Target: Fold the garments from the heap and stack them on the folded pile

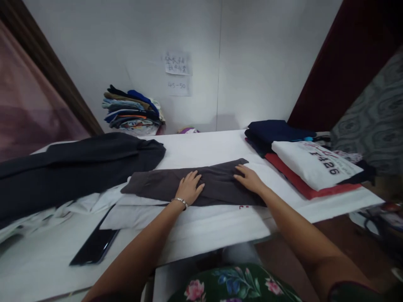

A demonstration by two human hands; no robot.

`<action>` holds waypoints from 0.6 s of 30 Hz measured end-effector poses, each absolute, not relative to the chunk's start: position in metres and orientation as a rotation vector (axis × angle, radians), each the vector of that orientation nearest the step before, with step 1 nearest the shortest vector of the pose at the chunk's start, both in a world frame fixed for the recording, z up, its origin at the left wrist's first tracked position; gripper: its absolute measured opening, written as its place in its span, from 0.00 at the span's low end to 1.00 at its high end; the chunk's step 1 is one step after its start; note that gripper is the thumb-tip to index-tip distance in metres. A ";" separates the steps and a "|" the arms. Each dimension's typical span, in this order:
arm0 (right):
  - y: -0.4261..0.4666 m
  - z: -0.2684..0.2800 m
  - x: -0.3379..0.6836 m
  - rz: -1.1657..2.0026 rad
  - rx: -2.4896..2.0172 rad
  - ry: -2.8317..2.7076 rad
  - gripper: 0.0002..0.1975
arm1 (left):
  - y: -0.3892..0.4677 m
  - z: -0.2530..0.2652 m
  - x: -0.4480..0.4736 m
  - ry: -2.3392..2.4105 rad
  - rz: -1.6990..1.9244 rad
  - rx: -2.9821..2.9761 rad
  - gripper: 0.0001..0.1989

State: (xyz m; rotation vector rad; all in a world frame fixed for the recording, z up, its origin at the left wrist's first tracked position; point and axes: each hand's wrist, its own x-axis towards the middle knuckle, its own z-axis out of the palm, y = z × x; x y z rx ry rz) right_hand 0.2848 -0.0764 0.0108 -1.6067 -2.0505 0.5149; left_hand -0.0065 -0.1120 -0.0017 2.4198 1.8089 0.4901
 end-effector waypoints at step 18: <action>-0.079 0.023 0.340 1.275 -1.517 -1.300 0.23 | -0.112 0.013 -0.001 1.847 0.452 2.403 0.22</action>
